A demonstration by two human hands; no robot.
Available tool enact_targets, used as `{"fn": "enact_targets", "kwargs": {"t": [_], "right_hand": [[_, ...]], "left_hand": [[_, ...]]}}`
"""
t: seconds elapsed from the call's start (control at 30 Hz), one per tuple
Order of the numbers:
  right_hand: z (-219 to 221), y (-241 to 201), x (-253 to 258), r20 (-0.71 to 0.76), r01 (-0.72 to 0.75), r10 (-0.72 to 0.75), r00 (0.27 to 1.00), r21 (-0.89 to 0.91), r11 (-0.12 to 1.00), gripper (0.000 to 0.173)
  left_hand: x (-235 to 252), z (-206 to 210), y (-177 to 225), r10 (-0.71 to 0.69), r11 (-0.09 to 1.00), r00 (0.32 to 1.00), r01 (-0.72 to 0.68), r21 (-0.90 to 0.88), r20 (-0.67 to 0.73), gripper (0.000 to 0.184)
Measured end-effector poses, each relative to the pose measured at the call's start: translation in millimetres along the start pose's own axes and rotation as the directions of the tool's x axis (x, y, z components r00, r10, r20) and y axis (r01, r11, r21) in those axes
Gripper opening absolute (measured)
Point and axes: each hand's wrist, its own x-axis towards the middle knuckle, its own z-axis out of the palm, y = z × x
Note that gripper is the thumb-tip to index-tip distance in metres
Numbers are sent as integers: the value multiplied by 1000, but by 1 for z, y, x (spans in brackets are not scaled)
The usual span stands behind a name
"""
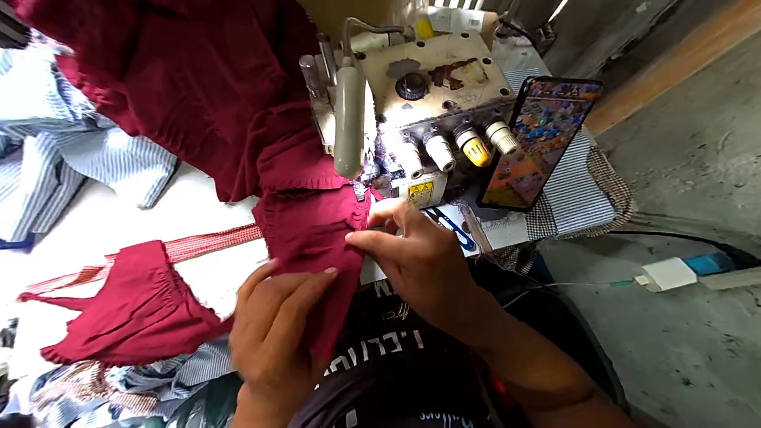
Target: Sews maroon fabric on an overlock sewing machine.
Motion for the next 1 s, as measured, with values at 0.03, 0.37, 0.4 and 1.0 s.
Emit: {"fn": "enact_targets", "kwargs": {"t": [0.03, 0.37, 0.4, 1.0], "right_hand": [[-1, 2, 7, -24, 38, -38, 999, 16, 999, 17], [25, 42, -54, -74, 37, -19, 997, 259, 965, 22], [27, 42, -56, -96, 34, -9, 995, 261, 965, 21], [53, 39, -30, -195, -117, 150, 969, 170, 979, 21]], "left_hand": [[6, 8, -3, -1, 999, 1000, 1, -35, -1, 25], [10, 40, -21, 209, 975, 949, -221, 26, 235, 14], [11, 43, -21, 200, 979, 944, -204, -10, 264, 16], [74, 35, -65, 148, 989, 897, -126, -81, 415, 32]]}}
